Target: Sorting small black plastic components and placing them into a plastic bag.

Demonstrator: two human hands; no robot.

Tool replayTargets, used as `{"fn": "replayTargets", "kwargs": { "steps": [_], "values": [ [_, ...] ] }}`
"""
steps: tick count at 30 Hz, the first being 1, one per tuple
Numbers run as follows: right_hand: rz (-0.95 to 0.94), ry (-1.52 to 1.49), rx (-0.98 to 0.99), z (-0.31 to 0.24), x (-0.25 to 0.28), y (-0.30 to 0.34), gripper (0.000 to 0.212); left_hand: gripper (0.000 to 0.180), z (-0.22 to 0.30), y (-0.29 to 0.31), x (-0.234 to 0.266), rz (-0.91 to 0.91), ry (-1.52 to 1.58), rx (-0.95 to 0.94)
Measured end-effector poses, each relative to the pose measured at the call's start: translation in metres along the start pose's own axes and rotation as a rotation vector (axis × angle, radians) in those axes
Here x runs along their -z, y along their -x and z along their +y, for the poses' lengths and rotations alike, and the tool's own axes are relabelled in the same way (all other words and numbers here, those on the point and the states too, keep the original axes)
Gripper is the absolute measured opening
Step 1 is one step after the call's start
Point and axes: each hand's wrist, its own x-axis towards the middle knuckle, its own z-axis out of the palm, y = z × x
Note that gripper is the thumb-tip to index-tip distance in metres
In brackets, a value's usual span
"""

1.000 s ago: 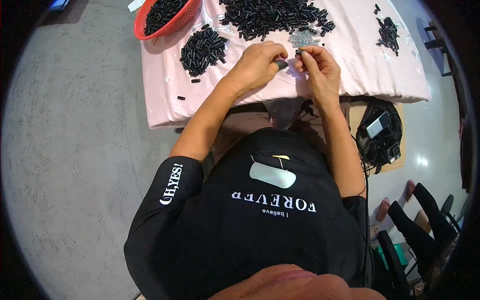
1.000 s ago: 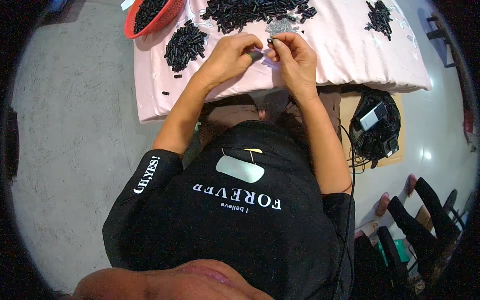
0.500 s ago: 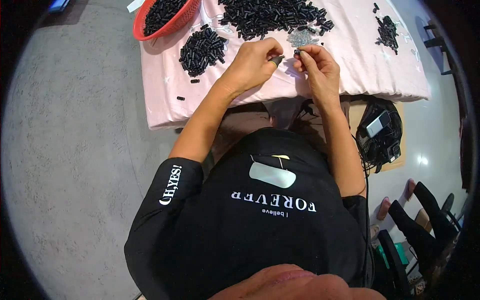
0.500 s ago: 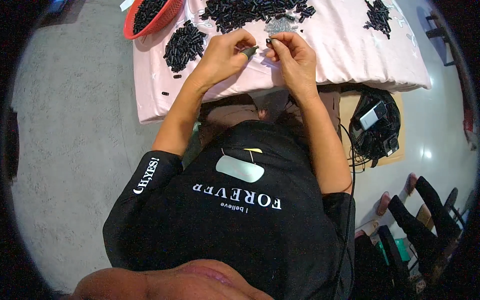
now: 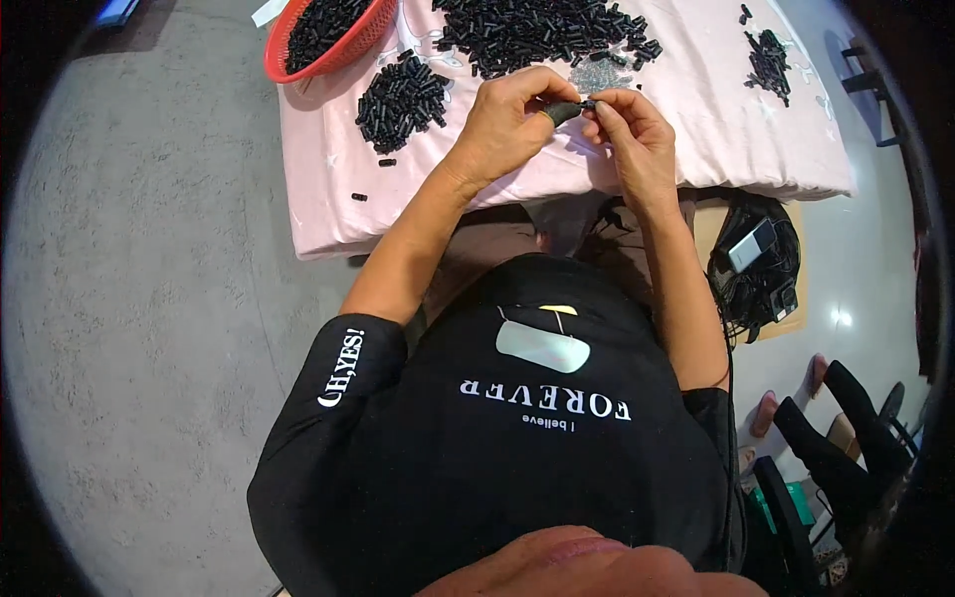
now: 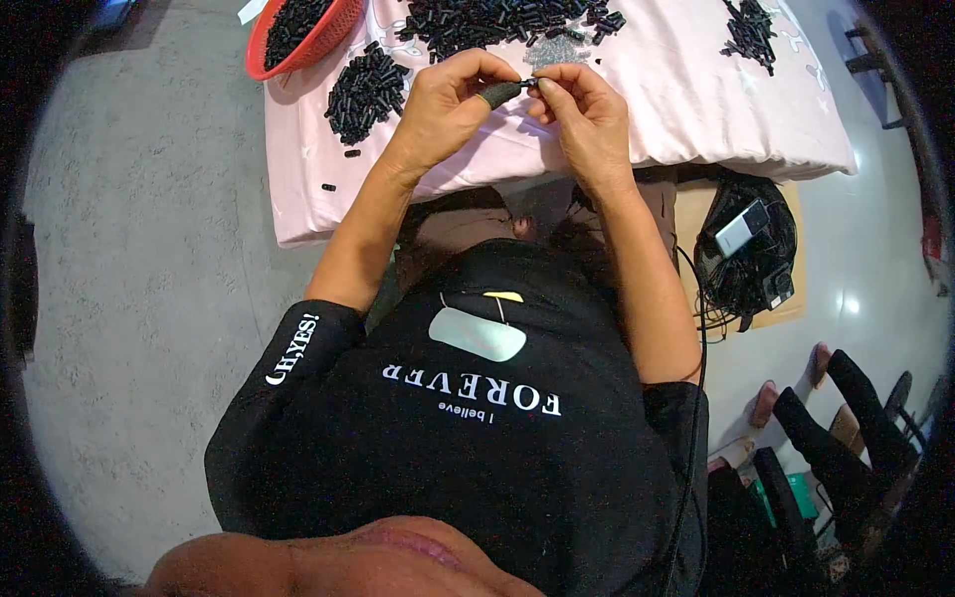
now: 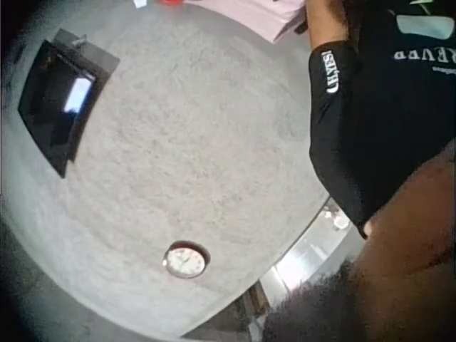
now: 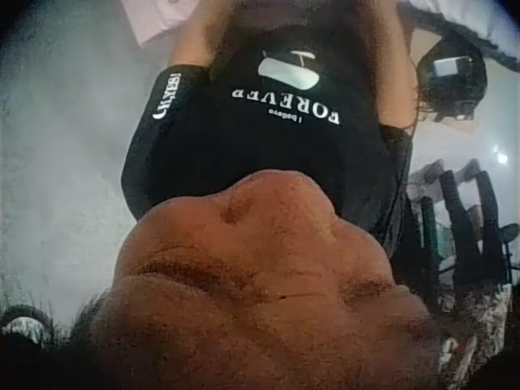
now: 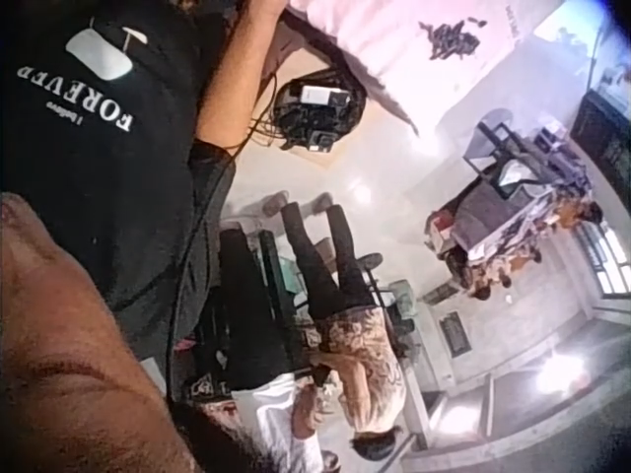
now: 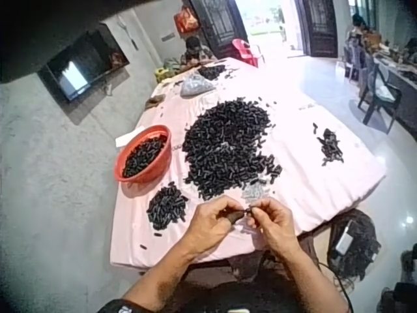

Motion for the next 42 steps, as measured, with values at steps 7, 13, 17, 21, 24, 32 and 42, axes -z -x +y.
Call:
{"fn": "replayTargets", "kwargs": {
  "steps": [7,13,17,21,24,32,42],
  "values": [
    [-0.046,-0.039,-0.034,0.003,0.005,-0.004,0.015,0.022,0.009,-0.001,0.002,0.061,-0.234,-0.305],
    [-0.061,-0.031,-0.028,-0.002,0.004,-0.002,0.014,0.025,0.015,-0.001,0.0,0.073,-0.325,-0.38],
    [-0.11,-0.004,-0.028,-0.005,0.006,0.0,0.014,0.026,0.016,0.0,-0.001,0.028,-0.351,-0.399],
    [-0.112,0.015,-0.022,-0.006,0.005,0.002,0.015,0.026,0.016,0.001,-0.001,0.033,-0.352,-0.393],
    [-0.117,0.005,-0.029,-0.005,0.007,0.001,0.016,0.027,0.016,0.0,-0.001,0.018,-0.277,-0.331],
    [-0.1,-0.038,-0.051,-0.002,0.008,0.0,0.017,0.036,0.02,-0.005,-0.004,-0.026,-0.295,-0.357],
    [-0.088,-0.053,-0.013,-0.008,0.004,0.003,0.027,0.048,0.018,-0.007,-0.002,-0.076,-0.431,-0.395]
  ]
}}
